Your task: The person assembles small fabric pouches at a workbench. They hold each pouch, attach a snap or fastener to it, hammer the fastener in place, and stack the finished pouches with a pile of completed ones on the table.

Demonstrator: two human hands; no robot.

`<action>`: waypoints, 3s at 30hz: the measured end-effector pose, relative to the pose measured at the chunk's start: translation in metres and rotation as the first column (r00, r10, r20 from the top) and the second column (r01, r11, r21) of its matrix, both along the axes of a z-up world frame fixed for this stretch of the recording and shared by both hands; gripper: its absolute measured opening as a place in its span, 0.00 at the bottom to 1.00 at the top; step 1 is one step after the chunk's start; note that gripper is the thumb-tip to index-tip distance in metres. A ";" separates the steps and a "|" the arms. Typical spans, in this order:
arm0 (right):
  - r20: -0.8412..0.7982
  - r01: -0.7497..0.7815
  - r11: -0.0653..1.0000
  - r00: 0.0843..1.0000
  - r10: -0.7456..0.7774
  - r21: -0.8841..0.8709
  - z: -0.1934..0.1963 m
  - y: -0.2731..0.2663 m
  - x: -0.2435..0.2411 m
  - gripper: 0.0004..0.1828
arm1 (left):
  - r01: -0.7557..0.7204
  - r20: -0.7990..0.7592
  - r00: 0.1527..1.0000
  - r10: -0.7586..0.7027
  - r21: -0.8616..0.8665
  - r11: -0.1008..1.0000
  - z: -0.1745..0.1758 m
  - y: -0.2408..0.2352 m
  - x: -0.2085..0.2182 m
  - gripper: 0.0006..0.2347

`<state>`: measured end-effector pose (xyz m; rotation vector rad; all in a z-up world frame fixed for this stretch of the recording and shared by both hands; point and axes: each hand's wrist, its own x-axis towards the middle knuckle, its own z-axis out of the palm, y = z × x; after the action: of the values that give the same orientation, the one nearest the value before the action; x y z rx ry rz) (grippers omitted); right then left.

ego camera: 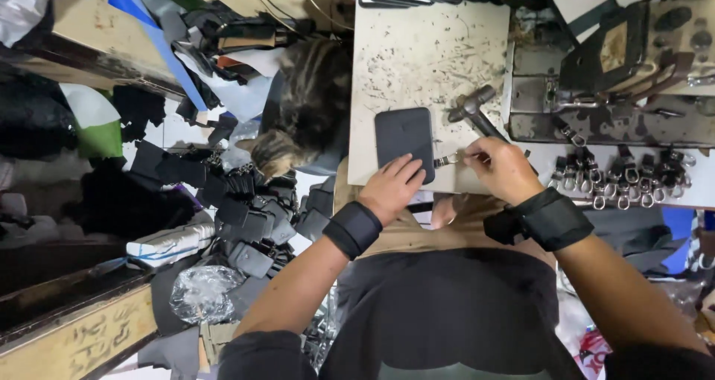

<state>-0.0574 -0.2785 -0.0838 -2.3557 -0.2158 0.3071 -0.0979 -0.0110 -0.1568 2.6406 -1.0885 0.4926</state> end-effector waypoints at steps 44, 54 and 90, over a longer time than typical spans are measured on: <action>0.449 0.107 0.927 0.890 0.071 -0.360 -0.031 -0.018 0.011 0.25 | 0.060 -0.245 0.969 -0.009 0.201 0.978 0.005 -0.003 -0.002 0.26; 0.065 0.106 0.942 0.994 -0.090 -0.318 -0.008 -0.011 -0.005 0.20 | 0.060 -0.292 0.956 -0.027 0.102 0.993 -0.048 0.004 0.010 0.22; -0.059 -0.395 0.732 0.897 0.439 -0.555 -0.001 0.012 -0.032 0.20 | 0.207 -0.200 0.956 -0.216 -0.061 0.976 -0.075 0.028 0.033 0.20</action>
<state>-0.0896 -0.2670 -0.0846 -2.8839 -0.8032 0.5602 -0.0653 0.0171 -0.2316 2.4374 -1.2602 0.1904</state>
